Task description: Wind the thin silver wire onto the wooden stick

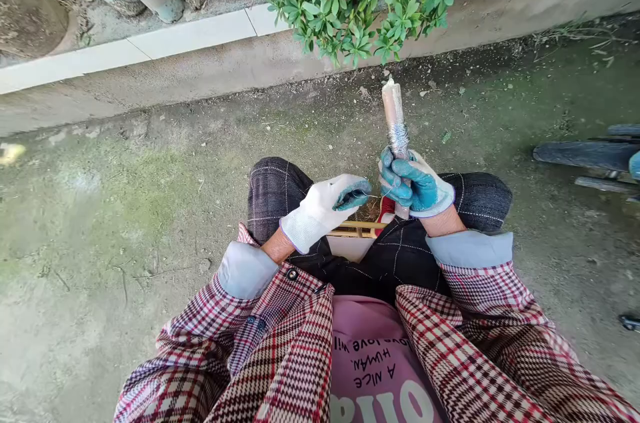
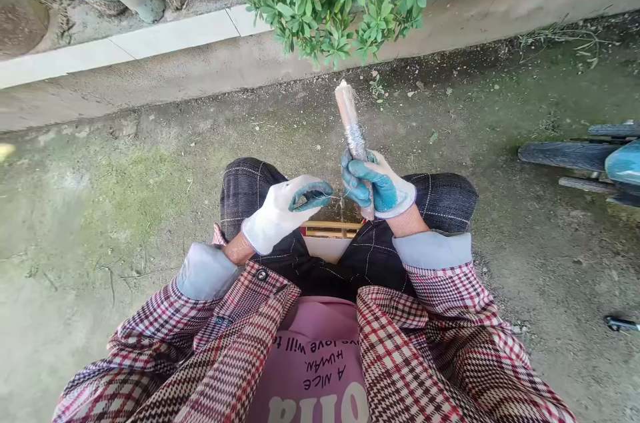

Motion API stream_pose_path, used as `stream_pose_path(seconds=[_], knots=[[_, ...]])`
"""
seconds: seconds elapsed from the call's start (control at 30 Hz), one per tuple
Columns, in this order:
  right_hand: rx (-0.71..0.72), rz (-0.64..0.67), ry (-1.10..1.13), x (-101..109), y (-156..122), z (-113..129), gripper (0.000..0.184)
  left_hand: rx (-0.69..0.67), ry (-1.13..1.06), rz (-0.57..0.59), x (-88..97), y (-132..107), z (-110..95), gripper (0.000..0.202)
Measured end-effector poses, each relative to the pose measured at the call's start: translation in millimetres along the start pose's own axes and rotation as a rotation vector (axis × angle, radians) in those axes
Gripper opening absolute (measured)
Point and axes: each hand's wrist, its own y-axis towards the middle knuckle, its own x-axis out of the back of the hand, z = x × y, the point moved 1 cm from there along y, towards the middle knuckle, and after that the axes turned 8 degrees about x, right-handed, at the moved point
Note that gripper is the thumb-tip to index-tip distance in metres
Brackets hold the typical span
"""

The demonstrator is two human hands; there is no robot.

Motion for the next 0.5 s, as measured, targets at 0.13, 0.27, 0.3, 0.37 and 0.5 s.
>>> stream_pose_path(seconds=[0.13,0.27,0.3,0.37,0.5], knots=[[-0.003,0.006,0.006,1.7,-0.4,-0.6,0.027,-0.132,0.053,-0.007,0.7,-4.1,1.7,0.018],[-0.001,0.020,0.019,3.9,0.0,-1.7,0.028,-0.192,0.074,-0.018,2.5,-6.3,1.7,0.018],[0.000,0.025,0.023,4.1,0.2,-1.7,0.028,-0.194,0.069,-0.012,3.3,-6.7,1.1,0.017],[0.003,0.031,0.026,4.0,0.3,-1.5,0.026,-0.163,0.028,0.001,4.6,-7.2,-0.2,0.017],[0.013,0.034,0.003,1.9,-0.1,-0.3,0.025,0.062,-0.198,0.024,4.5,-8.0,-3.9,0.016]])
